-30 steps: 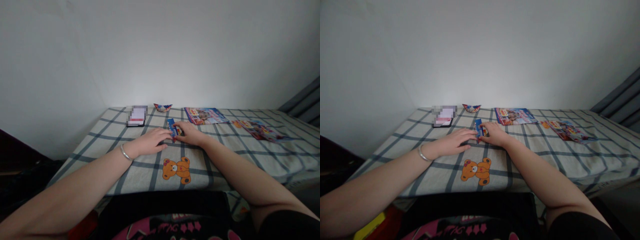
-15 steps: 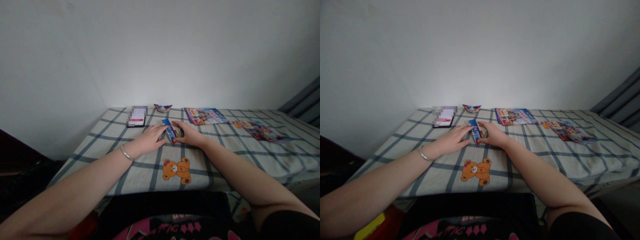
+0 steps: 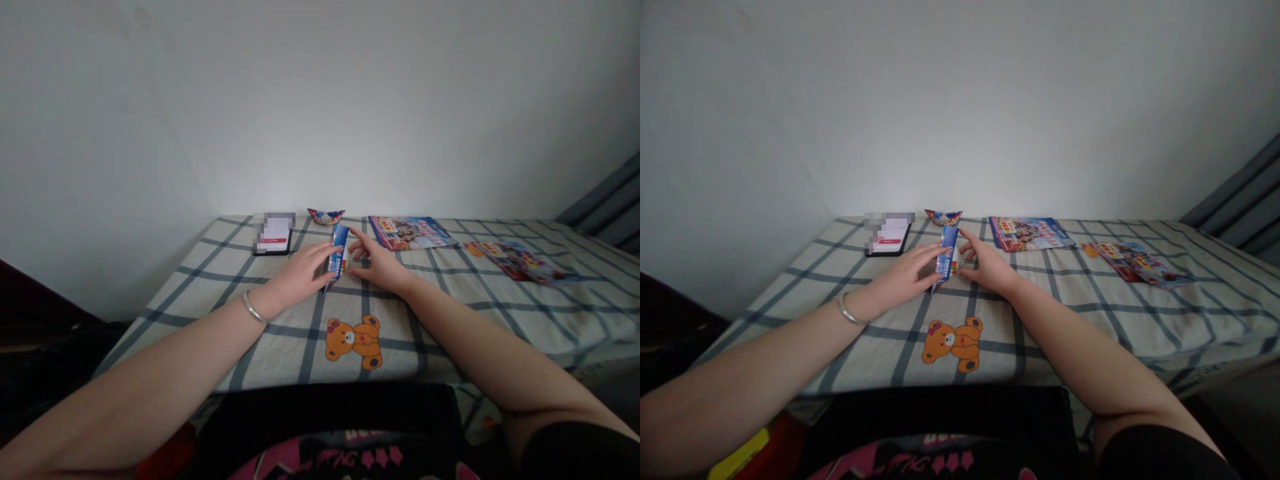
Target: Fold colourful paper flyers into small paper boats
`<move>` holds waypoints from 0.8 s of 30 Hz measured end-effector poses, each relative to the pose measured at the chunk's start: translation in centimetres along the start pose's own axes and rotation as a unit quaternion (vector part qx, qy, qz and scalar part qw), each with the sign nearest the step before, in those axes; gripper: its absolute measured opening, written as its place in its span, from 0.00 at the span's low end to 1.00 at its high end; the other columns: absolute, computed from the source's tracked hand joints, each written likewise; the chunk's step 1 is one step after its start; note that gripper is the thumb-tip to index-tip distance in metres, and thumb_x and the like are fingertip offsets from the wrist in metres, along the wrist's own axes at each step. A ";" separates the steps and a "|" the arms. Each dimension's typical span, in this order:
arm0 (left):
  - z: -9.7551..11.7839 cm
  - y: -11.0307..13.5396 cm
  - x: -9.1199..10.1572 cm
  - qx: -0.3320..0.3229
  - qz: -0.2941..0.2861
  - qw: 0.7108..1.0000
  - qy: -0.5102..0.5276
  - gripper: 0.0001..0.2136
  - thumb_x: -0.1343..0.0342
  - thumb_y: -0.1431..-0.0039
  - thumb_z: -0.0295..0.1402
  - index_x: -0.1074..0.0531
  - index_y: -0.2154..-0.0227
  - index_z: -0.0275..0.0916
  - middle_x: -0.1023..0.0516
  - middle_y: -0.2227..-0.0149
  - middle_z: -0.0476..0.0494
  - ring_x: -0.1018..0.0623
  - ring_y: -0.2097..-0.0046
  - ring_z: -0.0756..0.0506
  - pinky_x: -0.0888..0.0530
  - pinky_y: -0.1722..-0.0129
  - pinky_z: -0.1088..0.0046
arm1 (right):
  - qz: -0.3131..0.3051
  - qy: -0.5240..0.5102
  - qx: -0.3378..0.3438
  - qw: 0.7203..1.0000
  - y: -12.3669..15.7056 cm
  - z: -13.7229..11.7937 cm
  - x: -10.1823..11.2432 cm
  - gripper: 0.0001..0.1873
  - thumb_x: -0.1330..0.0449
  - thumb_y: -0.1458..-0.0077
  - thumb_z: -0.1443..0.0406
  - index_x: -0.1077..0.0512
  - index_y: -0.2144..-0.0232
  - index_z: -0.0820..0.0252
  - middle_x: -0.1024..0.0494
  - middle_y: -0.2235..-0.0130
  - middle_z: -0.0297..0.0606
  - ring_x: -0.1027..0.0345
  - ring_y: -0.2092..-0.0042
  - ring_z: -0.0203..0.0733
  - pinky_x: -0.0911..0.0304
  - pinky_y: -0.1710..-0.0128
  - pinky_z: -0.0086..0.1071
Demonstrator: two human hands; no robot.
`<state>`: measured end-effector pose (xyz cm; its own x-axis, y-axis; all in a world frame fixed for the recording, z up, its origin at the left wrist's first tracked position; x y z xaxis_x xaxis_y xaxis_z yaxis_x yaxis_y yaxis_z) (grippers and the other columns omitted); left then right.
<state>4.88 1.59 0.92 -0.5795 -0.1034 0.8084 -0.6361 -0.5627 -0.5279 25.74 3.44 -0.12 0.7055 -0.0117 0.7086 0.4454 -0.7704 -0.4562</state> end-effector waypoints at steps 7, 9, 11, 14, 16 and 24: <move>-0.1 0.1 0.1 0.036 0.013 0.999 -0.025 0.19 0.51 0.35 0.25 0.38 0.42 0.42 0.30 0.41 0.41 0.26 0.43 0.42 0.28 0.43 0.59 | 0.028 0.001 -0.009 1.000 0.0 -0.4 0.6 0.42 0.40 0.45 0.64 0.52 0.32 0.52 0.25 0.53 0.41 0.29 0.57 0.42 0.32 0.53 0.40; -0.1 0.1 0.2 0.062 0.014 0.997 -0.035 0.21 0.51 0.36 0.25 0.41 0.41 0.43 0.26 0.44 0.42 0.22 0.49 0.43 0.24 0.49 0.62 | 0.037 -0.006 -0.007 0.999 0.0 -0.4 0.8 0.37 0.42 0.44 0.64 0.47 0.33 0.53 0.25 0.50 0.42 0.29 0.55 0.43 0.32 0.52 0.41; 0.0 0.2 0.4 0.083 0.015 0.995 -0.053 0.21 0.49 0.36 0.26 0.41 0.41 0.44 0.22 0.49 0.43 0.20 0.53 0.43 0.23 0.55 0.65 | 0.042 -0.023 0.006 0.999 0.0 -0.6 1.0 0.33 0.43 0.42 0.64 0.44 0.36 0.54 0.25 0.50 0.43 0.29 0.54 0.43 0.32 0.52 0.41; 0.1 0.1 0.7 0.103 0.012 0.989 -0.103 0.19 0.48 0.35 0.28 0.37 0.43 0.43 0.19 0.55 0.44 0.18 0.58 0.43 0.23 0.61 0.68 | 0.052 -0.030 0.024 0.998 0.0 -1.0 1.3 0.26 0.45 0.41 0.65 0.38 0.40 0.56 0.23 0.53 0.43 0.28 0.56 0.43 0.31 0.53 0.41; 0.2 0.0 0.9 0.095 0.007 0.985 -0.142 0.15 0.49 0.34 0.29 0.34 0.45 0.41 0.19 0.57 0.43 0.19 0.60 0.43 0.23 0.63 0.69 | 0.056 -0.023 0.031 0.998 0.1 -1.3 1.4 0.22 0.45 0.40 0.64 0.36 0.43 0.56 0.22 0.54 0.43 0.28 0.57 0.42 0.31 0.54 0.41; 0.1 0.1 1.0 0.021 -0.027 0.974 -0.224 0.12 0.49 0.35 0.25 0.23 0.55 0.42 0.19 0.60 0.44 0.20 0.58 0.43 0.24 0.60 0.67 | 0.016 0.011 0.051 0.999 0.1 -1.4 1.6 0.11 0.47 0.38 0.64 0.25 0.57 0.58 0.20 0.57 0.42 0.27 0.57 0.42 0.31 0.58 0.35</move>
<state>4.31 1.40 1.70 -0.2595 -0.4149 0.8721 -0.6328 -0.6091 -0.4781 26.15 2.43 1.69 0.7085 -0.0489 0.7040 0.4782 -0.7003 -0.5300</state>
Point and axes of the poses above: each hand's wrist, its own y-axis away from the middle knuckle, its own x-axis out of the back of the hand, z = x × y, the point moved 3 cm from there along -y, towards the middle knuckle
